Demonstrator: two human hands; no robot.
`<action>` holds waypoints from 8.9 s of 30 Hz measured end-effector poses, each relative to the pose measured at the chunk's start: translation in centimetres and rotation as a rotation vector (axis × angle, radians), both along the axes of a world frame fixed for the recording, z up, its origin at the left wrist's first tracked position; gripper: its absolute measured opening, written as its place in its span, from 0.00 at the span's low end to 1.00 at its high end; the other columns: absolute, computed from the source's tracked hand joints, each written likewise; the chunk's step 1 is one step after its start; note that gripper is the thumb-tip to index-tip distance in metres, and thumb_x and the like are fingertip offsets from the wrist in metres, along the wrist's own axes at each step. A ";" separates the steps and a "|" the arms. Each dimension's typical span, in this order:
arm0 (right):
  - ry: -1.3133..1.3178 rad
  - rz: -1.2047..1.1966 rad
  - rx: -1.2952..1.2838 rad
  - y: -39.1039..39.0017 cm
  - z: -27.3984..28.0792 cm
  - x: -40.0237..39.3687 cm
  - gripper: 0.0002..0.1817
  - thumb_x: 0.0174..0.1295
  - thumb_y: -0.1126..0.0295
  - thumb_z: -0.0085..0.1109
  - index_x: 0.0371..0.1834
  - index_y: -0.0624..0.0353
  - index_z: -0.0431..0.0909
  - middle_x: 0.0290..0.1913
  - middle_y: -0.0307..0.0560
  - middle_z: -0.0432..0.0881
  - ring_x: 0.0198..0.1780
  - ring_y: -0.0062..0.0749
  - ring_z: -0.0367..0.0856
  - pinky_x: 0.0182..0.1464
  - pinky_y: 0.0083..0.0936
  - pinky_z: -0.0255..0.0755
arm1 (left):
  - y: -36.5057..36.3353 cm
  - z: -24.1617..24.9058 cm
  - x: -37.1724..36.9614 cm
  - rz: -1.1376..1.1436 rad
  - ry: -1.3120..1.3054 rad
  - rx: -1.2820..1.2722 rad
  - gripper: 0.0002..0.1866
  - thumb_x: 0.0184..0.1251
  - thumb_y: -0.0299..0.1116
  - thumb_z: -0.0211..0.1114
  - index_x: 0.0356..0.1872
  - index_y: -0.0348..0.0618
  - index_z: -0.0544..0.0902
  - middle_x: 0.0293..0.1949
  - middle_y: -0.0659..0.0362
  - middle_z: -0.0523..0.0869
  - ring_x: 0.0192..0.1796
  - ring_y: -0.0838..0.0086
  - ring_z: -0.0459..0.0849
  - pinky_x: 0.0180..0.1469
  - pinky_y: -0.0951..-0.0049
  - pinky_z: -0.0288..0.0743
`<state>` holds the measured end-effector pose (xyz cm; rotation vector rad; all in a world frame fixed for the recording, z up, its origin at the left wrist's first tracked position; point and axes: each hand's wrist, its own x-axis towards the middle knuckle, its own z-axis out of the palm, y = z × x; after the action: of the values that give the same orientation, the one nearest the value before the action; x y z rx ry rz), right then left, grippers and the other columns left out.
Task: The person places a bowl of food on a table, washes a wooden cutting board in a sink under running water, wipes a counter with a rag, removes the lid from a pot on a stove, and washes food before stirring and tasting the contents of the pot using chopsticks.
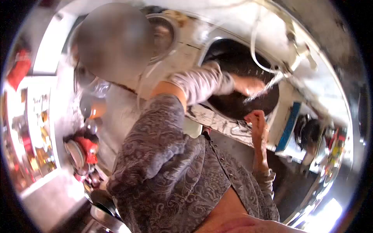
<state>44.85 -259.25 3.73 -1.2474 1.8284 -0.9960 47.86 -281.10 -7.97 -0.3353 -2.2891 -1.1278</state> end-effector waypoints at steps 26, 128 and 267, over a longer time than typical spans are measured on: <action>-0.490 -0.266 -0.017 -2.9 2.4 -4.9 0.13 0.68 0.71 0.46 0.53 0.59 0.73 0.45 0.46 0.81 0.42 0.24 0.80 0.44 0.21 0.77 | -9.8 -8.4 7.3 0.765 -0.721 -0.017 0.17 0.70 0.28 0.42 0.52 0.37 0.77 0.53 0.44 0.79 0.56 0.53 0.77 0.59 0.58 0.70; -0.367 -1.066 -2.409 129.0 -3.7 68.2 0.15 0.67 0.72 0.46 0.56 0.58 0.67 0.64 0.54 0.71 0.21 0.18 0.62 0.26 0.15 0.63 | 145.2 33.3 49.0 -1.726 0.043 -0.693 0.11 0.64 0.28 0.63 0.24 0.34 0.73 0.17 0.62 0.65 0.21 0.83 0.60 0.23 0.78 0.56; -0.288 -2.260 0.610 218.8 2.1 -53.0 0.12 0.55 0.70 0.56 0.42 0.58 0.78 0.27 0.50 0.83 0.27 0.33 0.84 0.34 0.29 0.77 | 213.2 15.6 -109.3 -0.883 -1.075 -0.235 0.25 0.61 0.38 0.62 0.59 0.41 0.74 0.35 0.54 0.85 0.30 0.73 0.83 0.26 0.73 0.78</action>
<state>-8.18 -40.49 5.83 1.7989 2.3694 -1.0835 -61.41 -67.93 7.63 -1.1334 -3.3626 -1.7316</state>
